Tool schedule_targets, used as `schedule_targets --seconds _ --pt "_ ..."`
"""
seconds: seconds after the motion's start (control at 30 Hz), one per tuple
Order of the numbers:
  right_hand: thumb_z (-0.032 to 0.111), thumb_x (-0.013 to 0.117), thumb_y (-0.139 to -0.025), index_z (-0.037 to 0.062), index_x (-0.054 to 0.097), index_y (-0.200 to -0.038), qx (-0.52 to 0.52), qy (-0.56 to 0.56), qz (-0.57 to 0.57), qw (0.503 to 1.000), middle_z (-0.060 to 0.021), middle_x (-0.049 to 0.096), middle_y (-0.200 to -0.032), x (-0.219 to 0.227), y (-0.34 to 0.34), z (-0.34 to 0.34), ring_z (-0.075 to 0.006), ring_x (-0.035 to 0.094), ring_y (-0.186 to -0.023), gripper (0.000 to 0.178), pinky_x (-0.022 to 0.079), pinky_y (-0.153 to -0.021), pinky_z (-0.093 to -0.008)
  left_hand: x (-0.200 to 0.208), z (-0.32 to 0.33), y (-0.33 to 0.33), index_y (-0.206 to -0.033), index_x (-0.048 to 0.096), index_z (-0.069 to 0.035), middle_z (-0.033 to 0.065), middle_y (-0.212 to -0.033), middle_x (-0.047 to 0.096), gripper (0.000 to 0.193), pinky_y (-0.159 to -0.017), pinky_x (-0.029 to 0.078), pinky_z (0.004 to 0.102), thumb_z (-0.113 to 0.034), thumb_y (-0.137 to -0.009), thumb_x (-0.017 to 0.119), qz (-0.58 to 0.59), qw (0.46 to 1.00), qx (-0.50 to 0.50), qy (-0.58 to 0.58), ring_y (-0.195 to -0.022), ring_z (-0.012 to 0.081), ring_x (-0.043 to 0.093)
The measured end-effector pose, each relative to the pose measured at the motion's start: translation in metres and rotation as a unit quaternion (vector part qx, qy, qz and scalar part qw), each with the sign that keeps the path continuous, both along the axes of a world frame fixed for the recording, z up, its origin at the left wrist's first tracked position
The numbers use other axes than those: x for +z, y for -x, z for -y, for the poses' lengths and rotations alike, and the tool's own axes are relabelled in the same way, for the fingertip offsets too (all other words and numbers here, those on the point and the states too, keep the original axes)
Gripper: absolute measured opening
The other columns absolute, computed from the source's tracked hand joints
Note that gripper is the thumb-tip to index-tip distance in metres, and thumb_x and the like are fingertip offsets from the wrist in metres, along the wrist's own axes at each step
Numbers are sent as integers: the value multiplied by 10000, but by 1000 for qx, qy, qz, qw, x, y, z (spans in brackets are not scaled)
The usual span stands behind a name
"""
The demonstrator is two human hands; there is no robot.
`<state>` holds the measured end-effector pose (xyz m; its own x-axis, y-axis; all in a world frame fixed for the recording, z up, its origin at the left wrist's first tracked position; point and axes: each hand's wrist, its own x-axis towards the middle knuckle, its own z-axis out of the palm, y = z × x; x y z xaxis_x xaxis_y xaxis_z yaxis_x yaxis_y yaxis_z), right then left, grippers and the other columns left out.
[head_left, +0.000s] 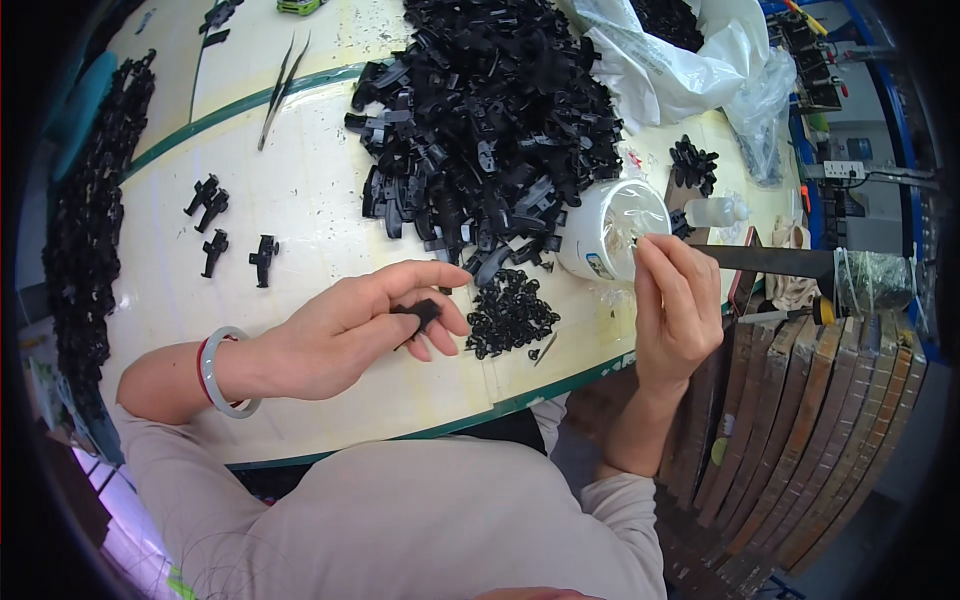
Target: The person assembles plastic components by attaching small black plastic pieces to plastic parts by hand.
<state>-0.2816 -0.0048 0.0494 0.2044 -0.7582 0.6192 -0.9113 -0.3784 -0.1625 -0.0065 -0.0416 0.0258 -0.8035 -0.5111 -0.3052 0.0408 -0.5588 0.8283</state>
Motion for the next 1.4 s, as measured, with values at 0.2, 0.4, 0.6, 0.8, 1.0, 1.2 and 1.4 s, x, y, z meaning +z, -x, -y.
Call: schedule_targets --seconds 0.2,0.4,0.6,0.8,1.0,1.2,1.4 --pt "-103 641 -592 -22 632 -911 14 -51 -156 986 -103 601 -912 12 8 9 -261 578 -781 329 461 -652 -340 -6 4 0 -1233 472 36 122 -1075 618 302 -873 442 260 -53 -950 417 18 1000 -3 -13 -999 129 573" --pt "-119 662 -578 -33 630 -875 42 -85 -135 986 -109 607 -889 19 -2 5 -258 569 -741 310 457 -633 -325 -7 8 0 -1142 538 31 104 -1024 629 241 -814 485 276 -77 -932 492 20 999 7 -38 -939 142 606" --pt "-152 677 -650 -42 660 -856 90 -132 310 937 -140 647 -852 0 -48 -17 -191 596 -769 234 482 -648 -259 -13 7 -2 -1132 532 23 120 -1014 636 238 -777 510 253 -71 -913 526 -1 994 3 -108 -896 153 631" --pt "-142 667 -688 -43 656 -878 114 -205 488 841 -152 646 -890 -32 -80 -24 -183 588 -778 214 470 -653 -238 -17 6 1 -1143 523 28 124 -1025 638 249 -772 507 239 -63 -912 526 -46 989 -6 -140 -905 146 626" --pt "-122 675 -696 -35 659 -874 129 -191 463 856 -142 649 -888 -38 -83 -21 -184 584 -765 199 463 -640 -240 -18 7 1 -1156 517 27 117 -1045 632 259 -792 509 234 -75 -917 521 -45 991 -14 -127 -907 138 624" --pt "-101 688 -692 -21 661 -884 142 -174 396 891 -131 650 -875 -36 -85 -20 -199 587 -749 210 462 -638 -254 -19 6 1 -1159 514 31 115 -1047 631 265 -801 513 240 -73 -916 523 -43 992 -12 -119 -914 145 627" --pt "-90 695 -680 -11 660 -889 144 -169 348 911 -118 649 -860 -33 -85 -19 -210 589 -739 226 465 -637 -259 -19 3 1 -1139 524 47 121 -1032 634 257 -791 523 251 -64 -908 536 -42 993 4 -108 -900 161 637"
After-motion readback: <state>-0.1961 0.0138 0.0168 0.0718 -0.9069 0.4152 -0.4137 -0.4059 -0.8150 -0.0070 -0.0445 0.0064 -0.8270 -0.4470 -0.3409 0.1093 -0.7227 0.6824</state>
